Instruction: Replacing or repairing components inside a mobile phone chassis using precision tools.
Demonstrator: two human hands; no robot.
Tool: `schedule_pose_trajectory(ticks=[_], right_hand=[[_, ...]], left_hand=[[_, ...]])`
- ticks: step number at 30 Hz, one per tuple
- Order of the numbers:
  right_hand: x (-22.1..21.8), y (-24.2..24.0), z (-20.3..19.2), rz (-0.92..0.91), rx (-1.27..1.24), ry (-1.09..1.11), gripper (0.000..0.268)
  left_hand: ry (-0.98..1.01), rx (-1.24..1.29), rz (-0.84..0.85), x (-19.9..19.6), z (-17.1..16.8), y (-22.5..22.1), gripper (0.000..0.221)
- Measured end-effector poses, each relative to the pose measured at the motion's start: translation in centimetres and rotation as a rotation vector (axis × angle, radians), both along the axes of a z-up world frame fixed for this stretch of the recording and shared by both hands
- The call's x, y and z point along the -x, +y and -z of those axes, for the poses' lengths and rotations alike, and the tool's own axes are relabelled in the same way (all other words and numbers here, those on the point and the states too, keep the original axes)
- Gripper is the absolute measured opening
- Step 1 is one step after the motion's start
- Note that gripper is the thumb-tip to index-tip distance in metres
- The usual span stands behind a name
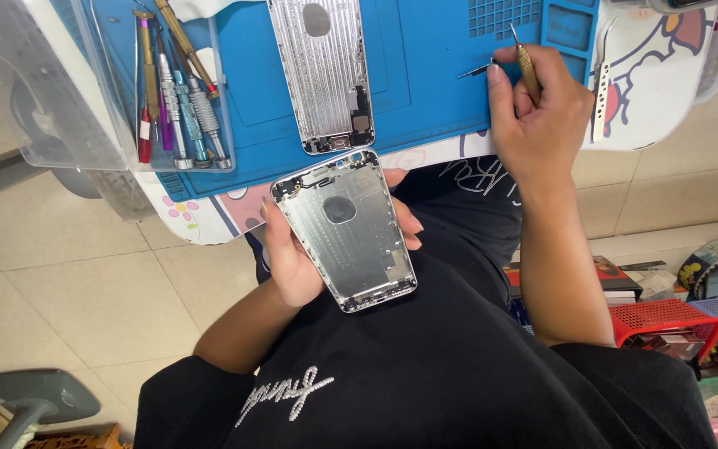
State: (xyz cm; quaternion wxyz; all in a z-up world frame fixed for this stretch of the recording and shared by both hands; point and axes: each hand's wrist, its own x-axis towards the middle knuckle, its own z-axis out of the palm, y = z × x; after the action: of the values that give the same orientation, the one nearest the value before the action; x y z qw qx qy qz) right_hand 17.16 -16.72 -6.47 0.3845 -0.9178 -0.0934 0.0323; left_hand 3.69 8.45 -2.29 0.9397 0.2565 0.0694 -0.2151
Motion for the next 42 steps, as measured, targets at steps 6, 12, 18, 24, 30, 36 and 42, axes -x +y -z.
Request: schedule_pose_trajectory(ticks=[6,12,18,24,30,36,42], right_hand=[[-0.7,-0.7,-0.1,-0.004,-0.073,0.032,0.012],[-1.8,1.9,-3.5,-0.024,-0.071,0.013,0.015],[-0.7,-1.3,-0.6,-0.01,0.094,-0.02,0.011],[-0.7,-0.7,-0.1,-0.059,0.059,-0.089,0.01],[-0.5,-0.6,-0.7,-0.117,0.044,-0.166,0.006],[1.0,-1.4,-2.8,0.023,-0.115,0.016,0.011],[3.2,-1.8,-6.8,-0.126,-0.3,0.078,0.01]], left_hand=[[0.012,-0.002,-0.021,0.5,0.3,0.3,0.124],[0.051,-0.019,-0.048,0.5,-0.3,1.1,0.125],[0.049,0.028,-0.072,0.4,-0.2,1.2,0.124],[0.015,0.009,-0.059,0.3,-0.3,1.0,0.122],[-0.001,0.02,0.082,-0.3,0.2,0.7,0.1],[0.042,0.244,0.176,-0.5,-0.3,0.2,0.08],[0.138,0.406,0.261,-0.3,-0.9,0.0,0.078]])
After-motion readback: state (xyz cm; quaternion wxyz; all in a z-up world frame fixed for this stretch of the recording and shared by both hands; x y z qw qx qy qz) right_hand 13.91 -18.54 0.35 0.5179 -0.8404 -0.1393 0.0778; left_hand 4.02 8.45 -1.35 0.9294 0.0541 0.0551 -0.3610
